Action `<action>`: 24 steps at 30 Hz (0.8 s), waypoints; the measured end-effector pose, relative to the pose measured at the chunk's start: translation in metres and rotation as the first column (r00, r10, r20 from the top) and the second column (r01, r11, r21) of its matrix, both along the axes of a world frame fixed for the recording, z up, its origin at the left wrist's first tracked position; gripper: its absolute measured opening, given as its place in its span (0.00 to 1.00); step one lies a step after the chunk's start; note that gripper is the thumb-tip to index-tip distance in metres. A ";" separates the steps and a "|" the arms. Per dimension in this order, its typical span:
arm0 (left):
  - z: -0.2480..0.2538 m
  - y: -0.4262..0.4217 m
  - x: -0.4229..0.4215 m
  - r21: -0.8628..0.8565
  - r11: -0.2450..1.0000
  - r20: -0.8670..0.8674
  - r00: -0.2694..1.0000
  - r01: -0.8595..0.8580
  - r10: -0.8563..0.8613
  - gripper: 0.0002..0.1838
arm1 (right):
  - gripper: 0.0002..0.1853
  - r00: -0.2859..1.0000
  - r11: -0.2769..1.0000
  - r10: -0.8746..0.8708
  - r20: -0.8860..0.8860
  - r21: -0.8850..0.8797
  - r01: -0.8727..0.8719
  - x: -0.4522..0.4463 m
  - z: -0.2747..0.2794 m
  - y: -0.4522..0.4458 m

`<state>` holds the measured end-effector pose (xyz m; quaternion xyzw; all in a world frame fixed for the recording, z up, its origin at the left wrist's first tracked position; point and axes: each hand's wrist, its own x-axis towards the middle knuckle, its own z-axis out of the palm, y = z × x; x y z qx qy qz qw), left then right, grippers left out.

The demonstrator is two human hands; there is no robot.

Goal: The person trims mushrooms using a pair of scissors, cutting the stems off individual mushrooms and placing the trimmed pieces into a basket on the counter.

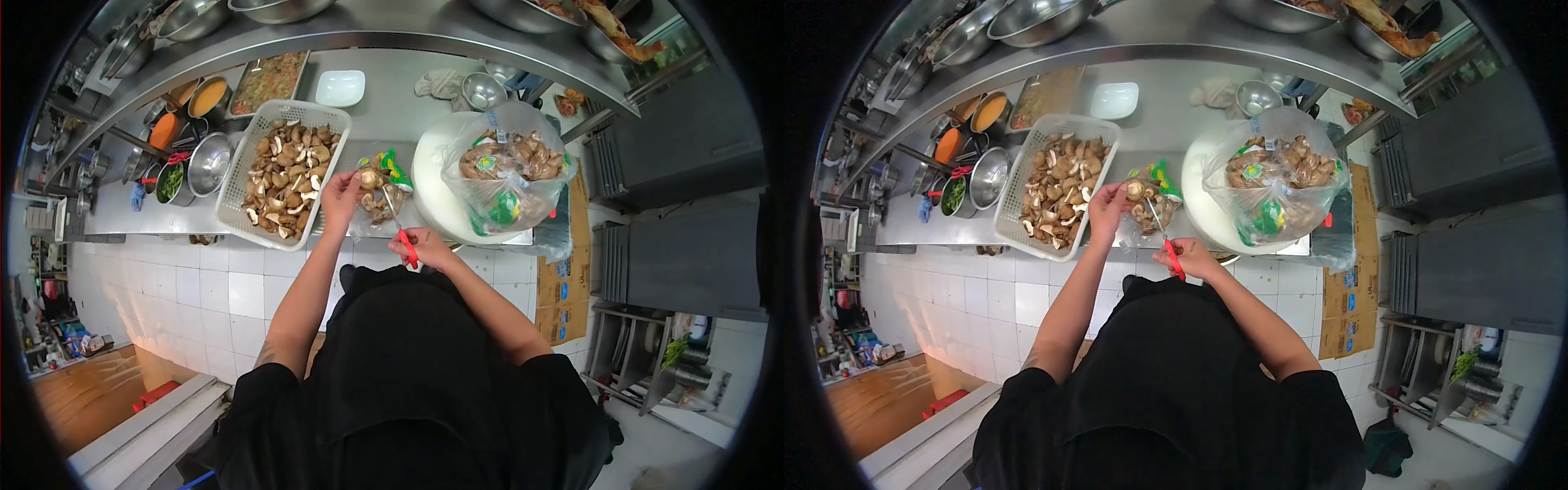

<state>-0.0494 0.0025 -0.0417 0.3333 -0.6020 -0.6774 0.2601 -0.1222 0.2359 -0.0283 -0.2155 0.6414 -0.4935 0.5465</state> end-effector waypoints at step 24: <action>0.007 -0.114 0.127 -0.363 0.817 -0.020 0.880 -0.449 0.474 0.15 | 0.21 0.954 0.954 0.277 -0.117 -0.082 -0.287 0.033 0.036 -0.147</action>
